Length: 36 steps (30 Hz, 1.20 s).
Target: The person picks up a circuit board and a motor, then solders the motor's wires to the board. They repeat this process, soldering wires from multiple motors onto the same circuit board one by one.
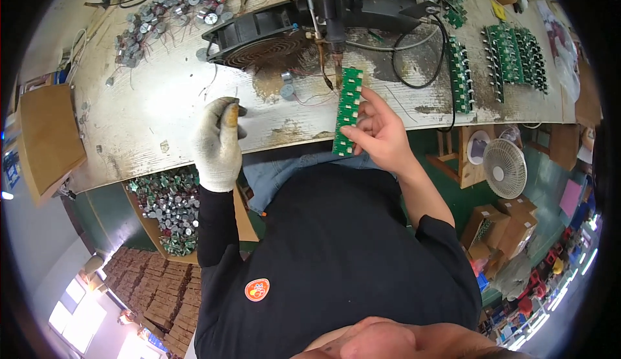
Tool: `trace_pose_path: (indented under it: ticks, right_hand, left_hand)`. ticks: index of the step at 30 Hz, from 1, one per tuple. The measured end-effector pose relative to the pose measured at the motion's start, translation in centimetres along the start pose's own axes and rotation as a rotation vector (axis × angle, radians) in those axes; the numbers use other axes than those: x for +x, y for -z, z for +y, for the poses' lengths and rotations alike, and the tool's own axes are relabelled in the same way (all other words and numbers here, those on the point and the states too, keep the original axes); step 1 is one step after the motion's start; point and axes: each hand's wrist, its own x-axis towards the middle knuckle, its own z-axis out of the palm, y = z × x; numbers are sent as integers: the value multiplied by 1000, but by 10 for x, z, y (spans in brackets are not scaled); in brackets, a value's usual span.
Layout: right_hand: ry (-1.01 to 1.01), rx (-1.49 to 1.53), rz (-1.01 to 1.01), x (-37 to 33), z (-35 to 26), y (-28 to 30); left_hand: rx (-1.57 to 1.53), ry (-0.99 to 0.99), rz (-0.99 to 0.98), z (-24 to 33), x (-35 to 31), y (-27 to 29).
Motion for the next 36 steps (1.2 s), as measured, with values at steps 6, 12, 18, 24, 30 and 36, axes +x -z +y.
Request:
trace_pose_path:
  ticks: [6,12,18,24,30,36]
  right_hand:
    - [-10,5,-22,0,2,0]
    - [-32,53,-65,-2,-5,-3]
    - [-6,91,-39,0,-3,-3]
    - [8,112,-41,3,-4,-3]
    - [49,119,-42,4,-5,-5]
    - [60,112,-35,6,-6,-5]
  left_hand:
    - [-332,320,-143,5,-15,-38]
    - [-290,350,-294,6,-19,-66]
    - [-116,185,-261,8,-15,-79]
    - [-133,179,-309,12,-9,-82]
    - [-325,370,-357,23,1,-82]
    - [-297,385,-354,27,7,-84]
